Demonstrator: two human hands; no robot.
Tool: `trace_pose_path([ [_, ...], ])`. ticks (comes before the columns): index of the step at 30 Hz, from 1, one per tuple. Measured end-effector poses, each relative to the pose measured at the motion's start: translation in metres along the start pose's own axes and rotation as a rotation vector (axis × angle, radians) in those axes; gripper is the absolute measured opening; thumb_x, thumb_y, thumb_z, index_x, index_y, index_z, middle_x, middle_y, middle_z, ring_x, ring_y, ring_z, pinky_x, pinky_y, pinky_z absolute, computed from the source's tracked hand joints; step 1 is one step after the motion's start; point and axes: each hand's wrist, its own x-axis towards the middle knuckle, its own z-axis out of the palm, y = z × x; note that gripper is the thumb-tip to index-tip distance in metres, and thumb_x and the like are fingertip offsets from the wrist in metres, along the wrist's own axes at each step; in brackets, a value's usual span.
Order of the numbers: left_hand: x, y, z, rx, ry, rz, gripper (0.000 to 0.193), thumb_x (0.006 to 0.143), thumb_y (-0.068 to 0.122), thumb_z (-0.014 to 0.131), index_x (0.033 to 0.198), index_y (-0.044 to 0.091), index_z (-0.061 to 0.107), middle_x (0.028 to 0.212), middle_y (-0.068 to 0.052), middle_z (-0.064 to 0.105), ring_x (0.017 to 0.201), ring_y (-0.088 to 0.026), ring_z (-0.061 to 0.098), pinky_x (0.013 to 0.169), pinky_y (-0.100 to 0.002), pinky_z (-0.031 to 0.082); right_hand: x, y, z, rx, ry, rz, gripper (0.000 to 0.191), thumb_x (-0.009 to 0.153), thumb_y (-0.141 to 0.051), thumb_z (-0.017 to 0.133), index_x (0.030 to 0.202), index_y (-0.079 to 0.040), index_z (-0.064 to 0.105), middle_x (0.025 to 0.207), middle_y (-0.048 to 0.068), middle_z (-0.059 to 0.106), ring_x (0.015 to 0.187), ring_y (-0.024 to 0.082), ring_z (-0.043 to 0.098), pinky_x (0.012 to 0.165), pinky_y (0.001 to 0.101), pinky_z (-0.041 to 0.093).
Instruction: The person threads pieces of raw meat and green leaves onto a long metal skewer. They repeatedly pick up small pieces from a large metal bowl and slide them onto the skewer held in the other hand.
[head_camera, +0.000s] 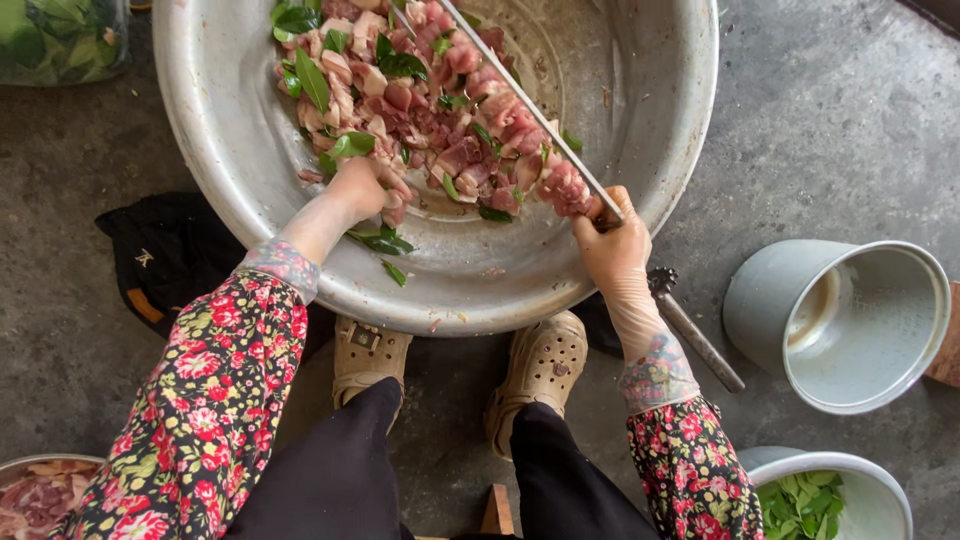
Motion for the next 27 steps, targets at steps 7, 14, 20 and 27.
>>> trace_pose_path([
  [7,-0.003,0.005,-0.005,0.291,0.283,0.242,0.032,0.076,-0.004,0.071,0.107,0.004,0.076,0.098,-0.015,0.078,0.092,-0.025,0.073,0.082,-0.038,0.056,0.002,-0.003,0.002,0.047,-0.008,0.053,0.019,0.086,-0.010,0.076,0.090,-0.010,0.058,0.069,-0.002,0.063,0.063,0.005,0.059,0.064,0.0247,0.049],
  [14,0.001,0.005,0.000,0.794,0.537,0.492,0.005,0.084,0.006,0.078,0.083,0.011,0.076,0.087,-0.010,0.073,0.084,-0.028,0.072,0.080,-0.043,0.058,0.005,-0.007,0.004,0.055,0.015,0.003,0.017,0.085,-0.010,0.076,0.090,-0.010,0.059,0.070,-0.004,0.063,0.063,0.004,0.058,0.063,0.0239,0.049],
  [20,0.015,-0.001,0.033,1.294,0.598,0.266,0.006,0.085,0.011,0.072,0.091,0.009,0.074,0.081,-0.007,0.074,0.075,-0.023,0.073,0.070,-0.045,0.058,0.004,-0.006,0.004,-0.006,0.022,0.042,0.017,0.084,-0.013,0.075,0.088,-0.011,0.059,0.070,-0.003,0.065,0.063,0.008,0.062,0.064,0.0274,0.052],
  [27,0.001,0.002,0.006,0.590,0.456,0.088,0.020,0.084,0.023,0.078,0.094,0.006,0.078,0.090,-0.015,0.075,0.083,-0.032,0.072,0.078,-0.041,0.058,0.004,-0.002,0.005,-0.031,0.026,0.035,0.018,0.083,-0.014,0.076,0.089,-0.010,0.060,0.069,0.000,0.066,0.062,0.013,0.065,0.064,0.0303,0.053],
])
